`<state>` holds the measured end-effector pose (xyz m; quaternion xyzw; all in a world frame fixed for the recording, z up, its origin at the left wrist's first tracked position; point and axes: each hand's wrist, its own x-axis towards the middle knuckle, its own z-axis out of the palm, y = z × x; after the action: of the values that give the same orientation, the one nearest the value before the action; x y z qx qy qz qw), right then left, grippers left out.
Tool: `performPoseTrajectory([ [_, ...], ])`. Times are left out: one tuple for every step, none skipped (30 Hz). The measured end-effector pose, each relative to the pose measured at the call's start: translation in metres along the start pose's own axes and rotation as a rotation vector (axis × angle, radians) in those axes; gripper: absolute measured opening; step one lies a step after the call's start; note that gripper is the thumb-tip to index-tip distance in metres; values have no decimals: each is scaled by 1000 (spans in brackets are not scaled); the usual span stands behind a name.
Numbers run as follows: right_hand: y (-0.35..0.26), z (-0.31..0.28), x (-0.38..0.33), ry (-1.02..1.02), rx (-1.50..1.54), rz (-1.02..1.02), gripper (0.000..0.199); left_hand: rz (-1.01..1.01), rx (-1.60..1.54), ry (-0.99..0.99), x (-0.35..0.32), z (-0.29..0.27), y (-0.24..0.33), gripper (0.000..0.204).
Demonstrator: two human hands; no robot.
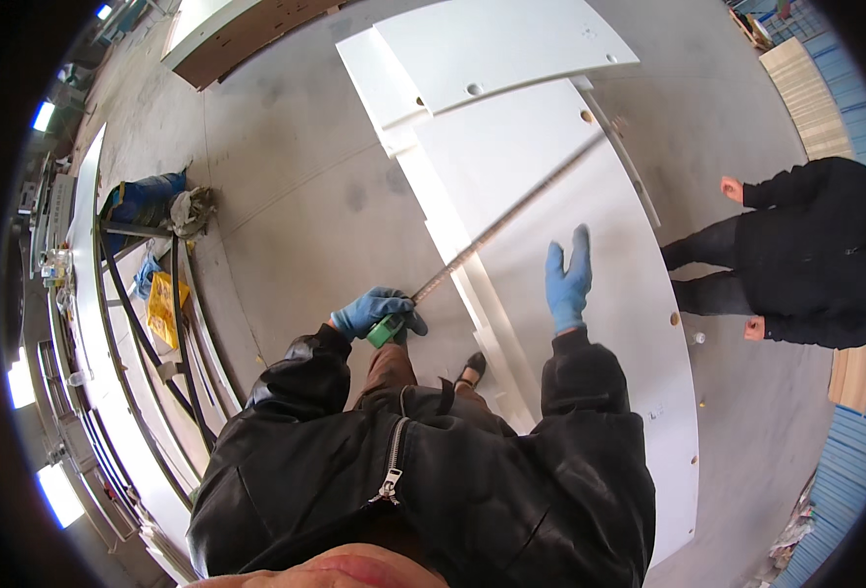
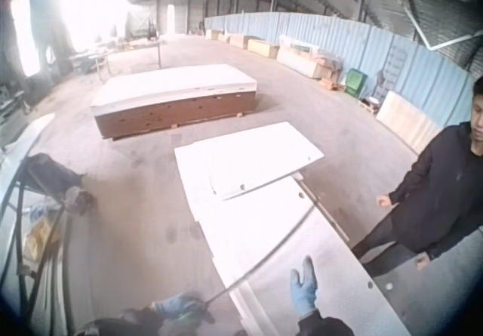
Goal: The person measures white rectangular panels with a tape measure, then lifts and stacks them with a coworker. The person repeatedly measures different panels and repositions them on the floor.
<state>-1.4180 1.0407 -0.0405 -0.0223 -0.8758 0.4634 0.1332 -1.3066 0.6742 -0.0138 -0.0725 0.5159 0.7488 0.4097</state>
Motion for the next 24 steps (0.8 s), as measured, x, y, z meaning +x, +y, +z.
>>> performPoseTrajectory([
  [-4, 14, -4, -51, 106, 118, 56, 45, -37, 21, -5, -17, 5, 34],
  [-9, 26, -8, -82, 75, 115, 55, 65, -64, 56, -13, -35, 11, 36],
  [-14, 40, -8, -110, 72, 148, 54, 100, -104, 89, -19, -58, 19, 34],
  [-25, 55, -8, -138, 90, 227, 53, 117, -136, 136, -28, -80, 30, 33],
  [-33, 72, -4, -155, 90, 239, 52, 133, -178, 198, -33, -101, 40, 32],
  [-42, 88, -1, -174, 113, 294, 50, 148, -151, 196, -40, -125, 53, 31],
  [-53, 106, 5, -193, 164, 343, 49, 178, -145, 191, -45, -150, 69, 31],
  [-63, 126, 11, -163, 203, 342, 48, 206, -151, 199, -47, -170, 83, 32],
  [-70, 144, 20, -165, 179, 333, 49, 249, -185, 194, -44, -188, 98, 33],
  [-77, 160, 30, -168, 186, 329, 50, 291, -171, 203, -42, -205, 112, 36],
  [-82, 175, 38, -166, 217, 344, 51, 315, -143, 211, -36, -219, 126, 38],
  [-89, 188, 48, -173, 205, 338, 51, 346, -121, 217, -30, -233, 141, 39],
  [-94, 201, 59, -152, 150, 299, 51, 401, -122, 192, -21, -248, 158, 41],
  [-97, 212, 73, -131, 124, 256, 51, 402, -14, 233, -8, -262, 177, 44],
  [-101, 222, 88, -113, 121, 236, 52, 427, 72, 277, 5, -276, 196, 44],
  [-100, 232, 109, -58, 27, 169, 51, 467, 148, 309, 26, -289, 216, 45],
  [-102, 240, 125, -34, -37, 149, 50, 530, 217, 326, 42, -302, 235, 45],
  [-104, 248, 142, -12, -76, 151, 50, 487, 190, 329, 56, -316, 254, 46],
  [-105, 256, 160, 5, -108, 158, 50, 450, 206, 331, 69, -332, 274, 45],
  [-106, 267, 178, 27, -95, 192, 48, 430, 175, 398, 89, -345, 292, 41],
  [-108, 274, 191, -8, -82, 241, 48, 466, 122, 411, 105, -356, 309, 37],
  [-111, 278, 212, -39, -58, 307, 49, 437, 112, 434, 117, -367, 329, 36],
  [-115, 286, 225, -68, -25, 370, 49, 441, 143, 434, 127, -379, 348, 36],
  [-120, 295, 235, 2, -141, 285, 45, 419, 165, 441, 134, -389, 362, 35],
])
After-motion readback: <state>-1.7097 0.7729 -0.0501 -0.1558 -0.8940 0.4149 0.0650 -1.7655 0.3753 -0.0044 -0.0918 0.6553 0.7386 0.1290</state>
